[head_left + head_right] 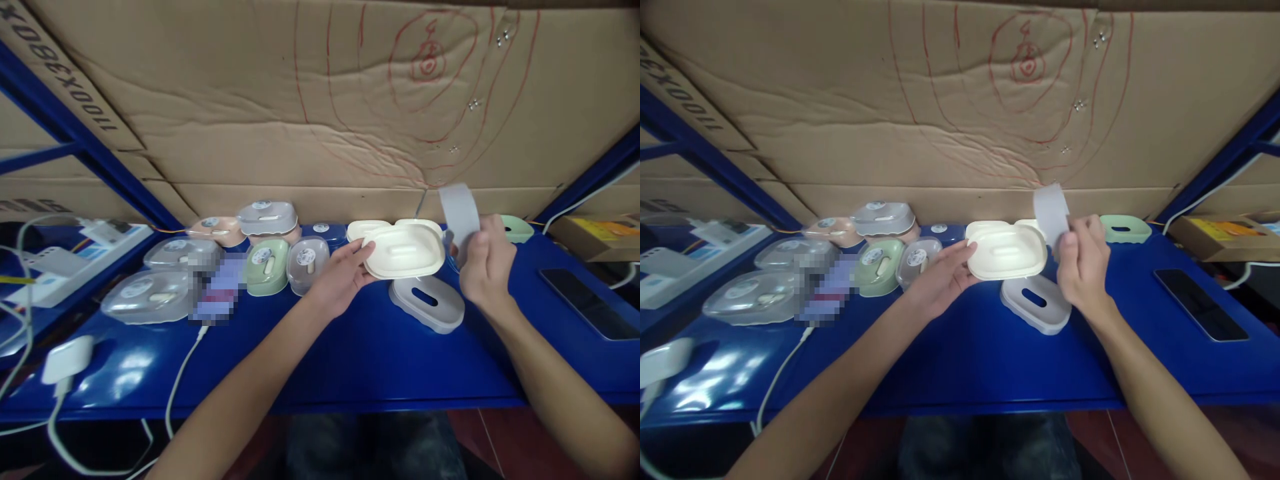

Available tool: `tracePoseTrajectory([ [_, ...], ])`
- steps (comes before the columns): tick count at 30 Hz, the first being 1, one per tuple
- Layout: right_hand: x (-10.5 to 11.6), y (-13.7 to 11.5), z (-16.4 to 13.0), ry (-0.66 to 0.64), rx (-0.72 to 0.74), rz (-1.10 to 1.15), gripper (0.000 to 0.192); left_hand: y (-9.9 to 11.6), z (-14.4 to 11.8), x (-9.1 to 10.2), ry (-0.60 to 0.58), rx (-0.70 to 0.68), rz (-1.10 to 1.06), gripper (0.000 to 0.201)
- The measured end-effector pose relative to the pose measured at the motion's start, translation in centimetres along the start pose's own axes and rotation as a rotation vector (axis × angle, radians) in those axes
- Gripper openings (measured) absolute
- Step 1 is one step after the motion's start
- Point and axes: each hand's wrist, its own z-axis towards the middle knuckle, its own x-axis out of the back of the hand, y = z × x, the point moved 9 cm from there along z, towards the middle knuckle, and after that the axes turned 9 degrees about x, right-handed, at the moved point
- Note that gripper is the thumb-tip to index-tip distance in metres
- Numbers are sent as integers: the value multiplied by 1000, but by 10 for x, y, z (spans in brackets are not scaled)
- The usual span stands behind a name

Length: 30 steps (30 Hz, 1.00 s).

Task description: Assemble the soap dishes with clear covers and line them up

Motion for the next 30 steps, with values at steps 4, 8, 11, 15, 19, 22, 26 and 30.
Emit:
tracePoseTrajectory([
  [4,-9,-62,-3,-51,441,-77,33,-9,2,-10,-49,28,-50,33],
  [8,-29,-83,-10,-195,582,-102,25,-17,2,-12,-45,82,-81,30],
  [11,-34,-83,-15,-235,631,-95,28,-23,2,-7,1,152,-119,30],
  [15,-36,-85,-19,-255,701,-118,30,-23,0,-3,34,172,-160,33],
  [19,-38,-90,-20,-252,744,-125,32,-16,-2,-14,-38,117,-106,46],
  [22,-37,-88,-19,-233,713,-48,33,-13,-5,-18,-41,61,-20,45],
  [26,-31,-85,-18,-175,649,29,39,-13,-6,-11,21,27,18,38],
  [30,-19,-60,-6,-31,323,-50,36,-9,-5,-6,60,-11,12,37],
])
